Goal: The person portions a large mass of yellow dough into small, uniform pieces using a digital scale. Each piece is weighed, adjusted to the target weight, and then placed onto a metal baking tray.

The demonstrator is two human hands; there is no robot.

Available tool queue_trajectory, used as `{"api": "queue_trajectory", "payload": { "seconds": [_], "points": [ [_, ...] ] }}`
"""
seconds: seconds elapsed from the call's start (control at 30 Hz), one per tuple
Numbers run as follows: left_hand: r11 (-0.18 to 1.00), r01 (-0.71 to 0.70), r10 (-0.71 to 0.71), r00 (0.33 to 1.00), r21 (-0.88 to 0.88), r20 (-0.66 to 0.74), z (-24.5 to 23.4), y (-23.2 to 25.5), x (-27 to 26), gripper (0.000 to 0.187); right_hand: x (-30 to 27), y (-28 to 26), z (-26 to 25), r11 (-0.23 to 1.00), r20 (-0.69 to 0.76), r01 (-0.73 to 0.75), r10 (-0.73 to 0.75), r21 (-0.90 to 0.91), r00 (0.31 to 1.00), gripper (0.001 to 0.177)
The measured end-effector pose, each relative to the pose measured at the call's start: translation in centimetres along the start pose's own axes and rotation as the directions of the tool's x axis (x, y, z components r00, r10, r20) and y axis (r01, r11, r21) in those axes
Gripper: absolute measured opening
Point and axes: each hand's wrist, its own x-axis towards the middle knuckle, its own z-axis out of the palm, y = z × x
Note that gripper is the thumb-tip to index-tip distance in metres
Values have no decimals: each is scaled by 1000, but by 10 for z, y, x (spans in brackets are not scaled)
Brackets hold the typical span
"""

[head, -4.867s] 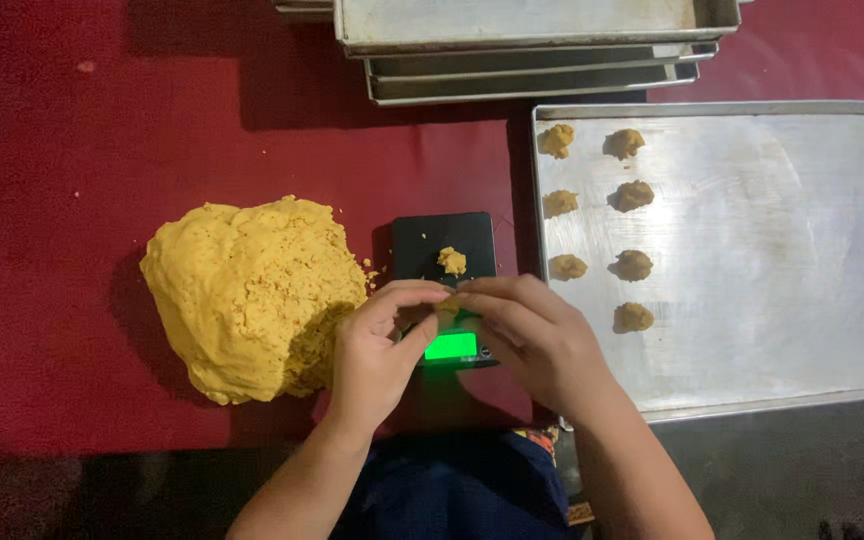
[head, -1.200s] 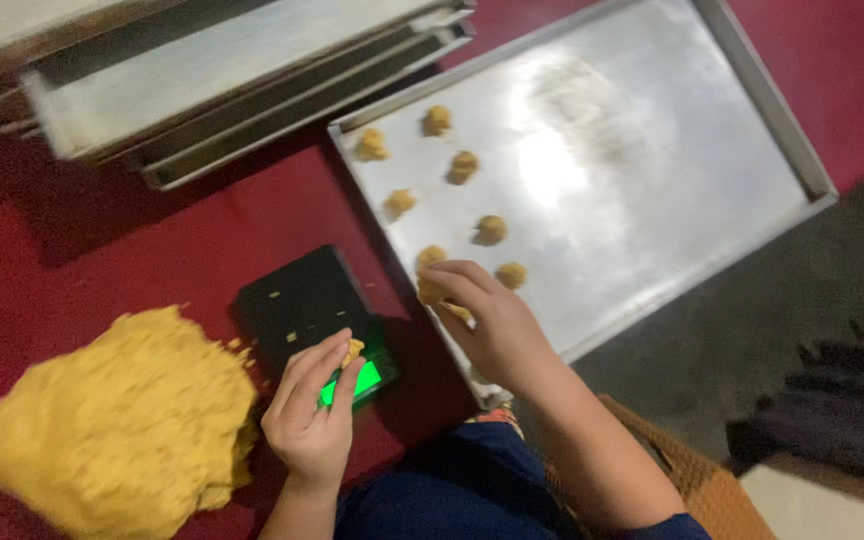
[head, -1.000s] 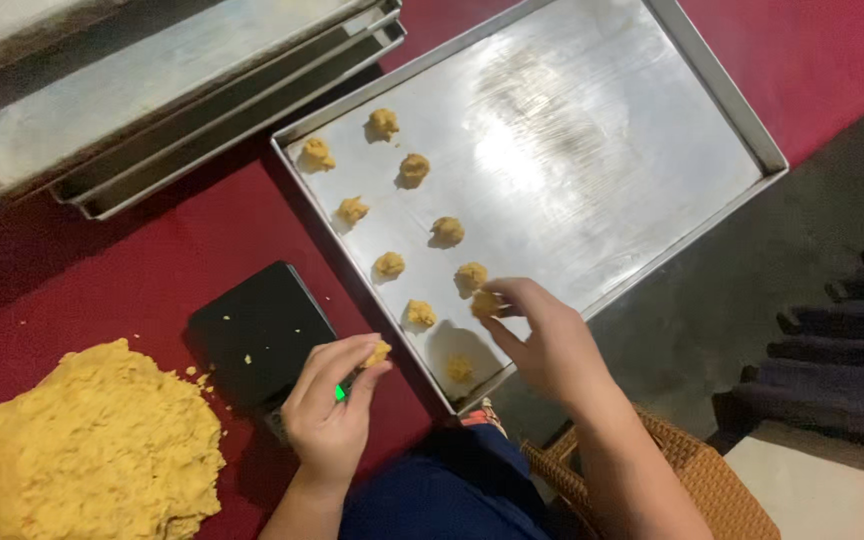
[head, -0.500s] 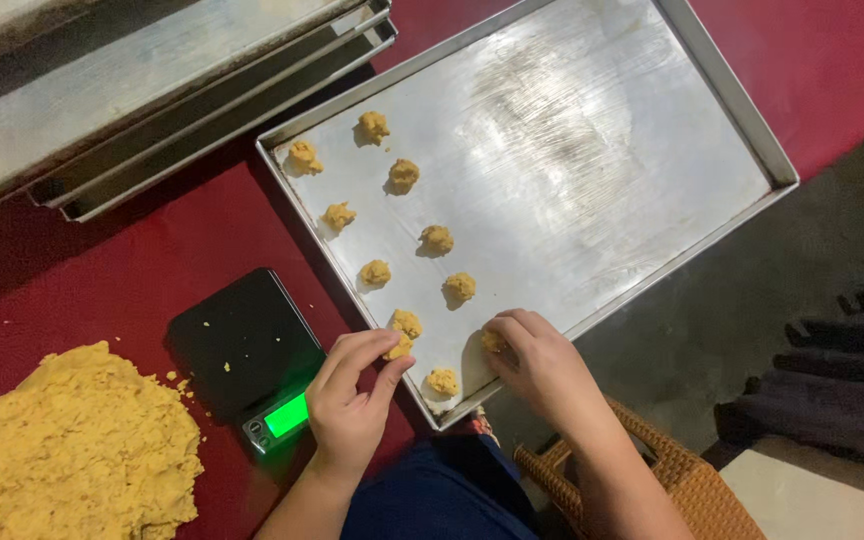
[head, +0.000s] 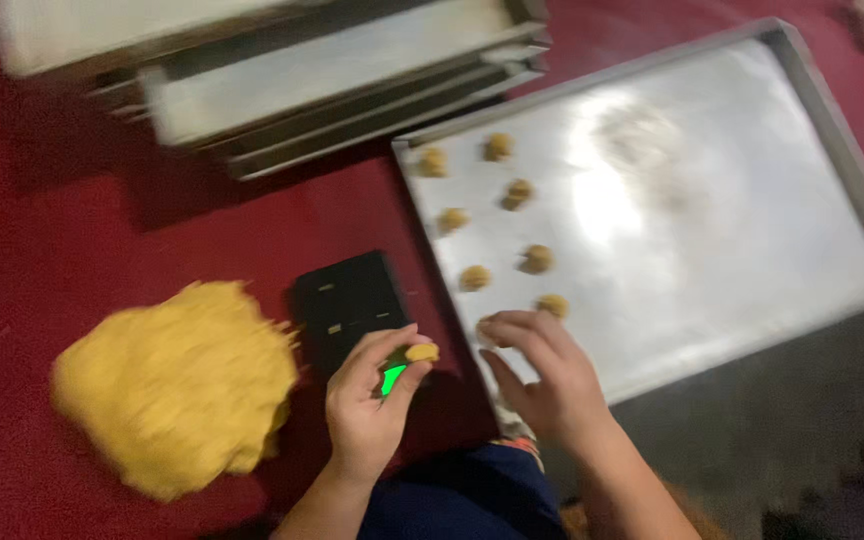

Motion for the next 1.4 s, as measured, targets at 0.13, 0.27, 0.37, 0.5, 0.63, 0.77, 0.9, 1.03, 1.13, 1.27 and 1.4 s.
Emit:
{"api": "queue_trajectory", "payload": {
  "seconds": [0.13, 0.27, 0.37, 0.5, 0.63, 0.77, 0.9, 1.03, 1.13, 1.27, 1.4],
  "points": [
    [986, 165, -162, 962, -5, -220, -46, 19, -7, 16, 33, -35, 50, 919, 108, 330, -358, 214, 927, 26],
    [984, 180, -175, 921, -18, -349, -89, 16, -23, 17, 62, -85, 86, 868, 118, 435, -471, 237, 874, 18],
    [986, 165, -144, 911, 22, -386, -111, 24, -29, 22, 70, -101, 108, 836, 113, 492, -528, 243, 841, 15],
    [983, 26, 74, 850, 181, -522, -130, 35, -38, 26, 75, -97, 141, 916, 263, 300, -368, 265, 892, 21],
    [822, 4, 395, 717, 570, -575, -157, 24, -33, 14, 85, -96, 179, 969, 237, 217, -239, 118, 941, 13],
    [857, -13, 335, 774, 516, -537, -167, 20, -16, 25, 98, -110, 207, 954, 166, 211, -248, 214, 954, 31],
    [823, 66, 290, 805, 565, -517, -166, 10, -13, 32, 104, -118, 216, 885, 224, 377, -440, 275, 870, 42],
    [814, 69, 312, 785, 577, -535, -163, 4, -12, 35, 102, -120, 218, 886, 228, 444, -463, 131, 857, 37],
    [795, 87, 327, 772, 600, -545, -161, 4, -11, 37, 94, -115, 232, 887, 206, 460, -455, 27, 866, 31],
    [793, 99, 331, 759, 602, -561, -159, 5, -12, 39, 100, -129, 225, 923, 339, 364, -383, 120, 859, 22],
    [787, 100, 345, 747, 609, -568, -159, 2, -14, 37, 97, -125, 232, 919, 299, 383, -392, 91, 870, 23]
  ]
}}
